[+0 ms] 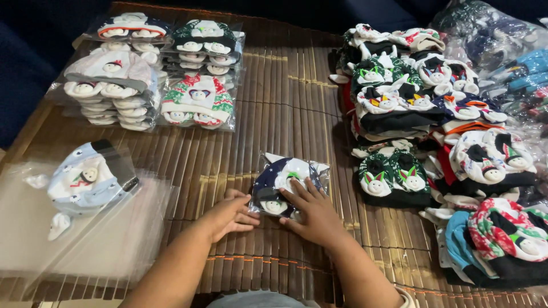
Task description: Packaging small fabric items into clear plastic bags
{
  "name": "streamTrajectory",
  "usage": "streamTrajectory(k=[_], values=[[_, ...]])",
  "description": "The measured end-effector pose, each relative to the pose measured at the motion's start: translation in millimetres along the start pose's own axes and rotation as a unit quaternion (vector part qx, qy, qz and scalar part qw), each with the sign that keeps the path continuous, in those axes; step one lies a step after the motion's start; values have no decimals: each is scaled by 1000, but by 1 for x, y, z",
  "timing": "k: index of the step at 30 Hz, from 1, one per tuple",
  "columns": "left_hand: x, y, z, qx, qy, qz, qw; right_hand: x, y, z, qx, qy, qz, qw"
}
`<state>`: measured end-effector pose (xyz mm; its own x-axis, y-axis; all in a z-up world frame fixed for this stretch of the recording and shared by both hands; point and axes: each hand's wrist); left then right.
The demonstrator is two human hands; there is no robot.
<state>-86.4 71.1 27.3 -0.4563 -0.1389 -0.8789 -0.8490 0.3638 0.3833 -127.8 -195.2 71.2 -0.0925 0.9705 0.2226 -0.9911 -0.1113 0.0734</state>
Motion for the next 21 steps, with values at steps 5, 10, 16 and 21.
streamTrajectory(k=[5,10,16,21], values=[[5,-19,-12,-54,123,-21,991,0,8,16,18,-86,3,996],[24,-41,-9,-57,135,-26,989,5,16,19,40,-97,4,994],[12,-31,-14,-64,72,-45,994,12,32,-3,-24,-52,41,998],[14,-32,-8,-56,-30,-115,991,16,39,3,-2,-67,68,995]])
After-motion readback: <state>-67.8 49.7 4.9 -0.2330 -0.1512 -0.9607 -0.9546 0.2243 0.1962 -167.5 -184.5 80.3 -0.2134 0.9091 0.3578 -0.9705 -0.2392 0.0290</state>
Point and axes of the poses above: each hand's wrist, its own y-axis away from the middle knuckle, its own z-axis out of the back of the hand, x = y × z, and after that the axes turned 14 degrees about -z, right-handed
